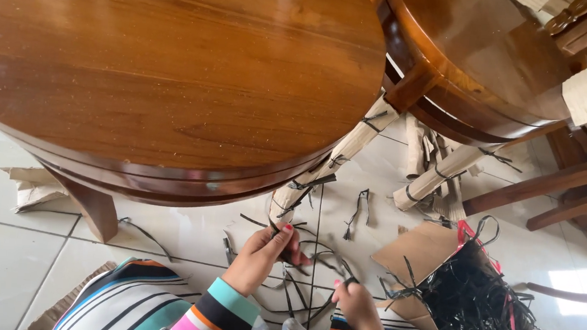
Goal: Wrapping wooden stool legs with black plastic strips for protection.
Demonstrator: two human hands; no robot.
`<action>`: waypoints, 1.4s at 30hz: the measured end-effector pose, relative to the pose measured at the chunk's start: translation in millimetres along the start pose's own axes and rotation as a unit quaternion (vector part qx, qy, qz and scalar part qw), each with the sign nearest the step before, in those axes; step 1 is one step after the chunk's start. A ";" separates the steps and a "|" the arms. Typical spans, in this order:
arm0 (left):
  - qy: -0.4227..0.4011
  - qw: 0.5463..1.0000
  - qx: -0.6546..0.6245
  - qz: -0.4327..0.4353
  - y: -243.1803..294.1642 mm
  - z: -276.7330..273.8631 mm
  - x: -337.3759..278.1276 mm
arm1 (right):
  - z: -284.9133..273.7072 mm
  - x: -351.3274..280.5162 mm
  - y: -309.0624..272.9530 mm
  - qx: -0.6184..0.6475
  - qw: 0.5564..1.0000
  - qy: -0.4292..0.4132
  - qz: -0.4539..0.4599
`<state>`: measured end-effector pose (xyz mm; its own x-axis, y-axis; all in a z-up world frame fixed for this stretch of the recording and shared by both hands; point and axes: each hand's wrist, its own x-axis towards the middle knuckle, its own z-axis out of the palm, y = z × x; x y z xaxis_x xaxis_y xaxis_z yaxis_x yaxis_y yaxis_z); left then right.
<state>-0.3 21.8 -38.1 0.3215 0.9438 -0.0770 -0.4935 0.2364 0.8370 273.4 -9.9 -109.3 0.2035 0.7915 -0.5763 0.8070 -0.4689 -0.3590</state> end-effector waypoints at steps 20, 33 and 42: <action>0.029 0.814 0.580 0.031 -41.1 -21.0 3.7 | 6.5 10.2 -8.4 0.100 0.991 0.074 -0.053; -0.019 0.789 0.610 -0.075 -63.7 -38.3 9.2 | -24.2 4.1 4.1 0.115 0.988 0.072 0.080; -0.025 0.782 0.619 -0.069 -69.9 -38.3 11.9 | 39.2 82.0 32.1 -0.140 0.965 -0.027 0.222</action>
<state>7.0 25.4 -118.3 0.3487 0.9118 -0.2171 0.6992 -0.0988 0.7080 294.3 24.7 -196.9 0.5403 0.5117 -0.6680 0.7666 -0.6266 0.1400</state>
